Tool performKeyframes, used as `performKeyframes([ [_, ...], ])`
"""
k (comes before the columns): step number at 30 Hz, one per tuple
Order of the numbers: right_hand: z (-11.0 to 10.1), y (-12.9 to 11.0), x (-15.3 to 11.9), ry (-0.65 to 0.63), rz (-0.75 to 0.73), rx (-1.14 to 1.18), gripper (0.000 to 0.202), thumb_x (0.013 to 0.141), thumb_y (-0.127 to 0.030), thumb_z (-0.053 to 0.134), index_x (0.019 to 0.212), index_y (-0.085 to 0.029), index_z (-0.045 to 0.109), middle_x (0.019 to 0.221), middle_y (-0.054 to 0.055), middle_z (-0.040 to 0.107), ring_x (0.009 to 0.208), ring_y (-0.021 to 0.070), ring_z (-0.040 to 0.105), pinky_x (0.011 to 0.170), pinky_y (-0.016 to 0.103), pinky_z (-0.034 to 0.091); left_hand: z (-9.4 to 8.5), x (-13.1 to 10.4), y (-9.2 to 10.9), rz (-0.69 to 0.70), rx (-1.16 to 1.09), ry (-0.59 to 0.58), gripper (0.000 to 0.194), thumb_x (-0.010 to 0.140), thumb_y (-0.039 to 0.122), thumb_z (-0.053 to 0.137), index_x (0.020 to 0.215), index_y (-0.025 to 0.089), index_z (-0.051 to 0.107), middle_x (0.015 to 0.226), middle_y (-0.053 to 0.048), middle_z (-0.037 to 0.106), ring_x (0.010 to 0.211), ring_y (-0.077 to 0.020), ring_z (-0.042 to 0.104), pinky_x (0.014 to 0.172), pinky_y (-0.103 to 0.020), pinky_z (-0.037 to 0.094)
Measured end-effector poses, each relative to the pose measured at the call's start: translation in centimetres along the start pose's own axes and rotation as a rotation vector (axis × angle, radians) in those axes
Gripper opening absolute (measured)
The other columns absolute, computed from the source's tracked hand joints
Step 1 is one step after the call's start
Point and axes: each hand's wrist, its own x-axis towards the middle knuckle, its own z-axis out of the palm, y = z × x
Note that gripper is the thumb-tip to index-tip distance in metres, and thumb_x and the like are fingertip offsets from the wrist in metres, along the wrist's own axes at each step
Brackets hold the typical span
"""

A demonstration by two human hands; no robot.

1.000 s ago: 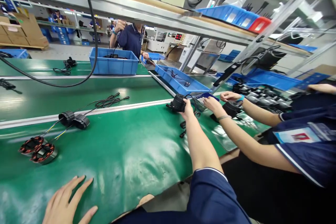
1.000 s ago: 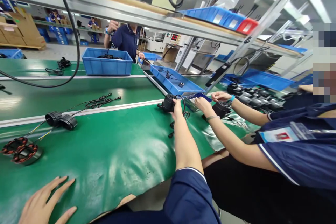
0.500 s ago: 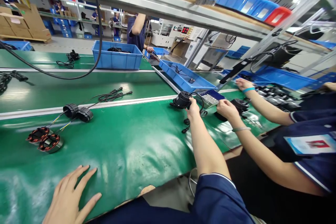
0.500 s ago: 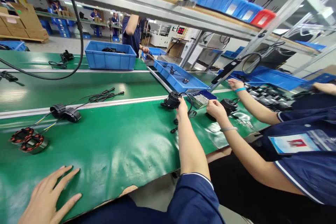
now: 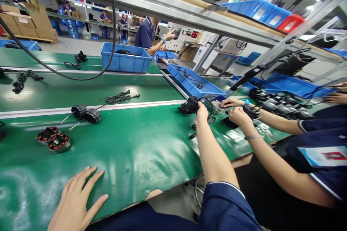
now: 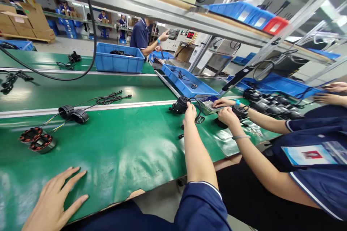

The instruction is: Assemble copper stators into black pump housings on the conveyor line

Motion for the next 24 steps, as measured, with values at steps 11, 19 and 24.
performKeyframes([
  [11,-0.5,-1.1,-8.2,0.066,-0.286,-0.123,0.069,0.091,-0.037,0.063,0.149,-0.01,0.038,0.156,0.019,0.04,0.148,0.0318,0.036,0.125,0.054,0.025,-0.3,-0.2,0.4,-0.027,-0.024,-0.022,0.058,0.09,0.061,0.065,0.139,0.031,0.057,0.14,-0.007,0.062,0.128,-0.0319,0.058,0.101,-0.047,0.05],
  [19,5.7,-2.2,-24.5,-0.916,-0.906,-0.222,0.03,0.091,-0.041,0.065,0.116,-0.024,0.066,0.131,0.011,0.064,0.127,0.0311,0.057,0.114,0.054,0.041,-3.1,1.6,0.6,-0.208,-0.113,-0.032,0.04,0.097,0.051,0.061,0.131,0.029,0.059,0.13,-0.008,0.066,0.123,-0.0275,0.061,0.102,-0.044,0.05],
  [24,15.7,-2.7,-31.7,-1.382,-1.107,-0.319,0.048,0.088,-0.035,0.067,0.134,-0.022,0.058,0.147,0.016,0.052,0.141,0.0353,0.044,0.12,0.058,0.031,-5.7,5.2,-5.0,-0.376,0.022,0.136,0.032,0.101,0.048,0.055,0.121,0.023,0.058,0.121,-0.01,0.067,0.116,-0.0289,0.062,0.101,-0.046,0.047],
])
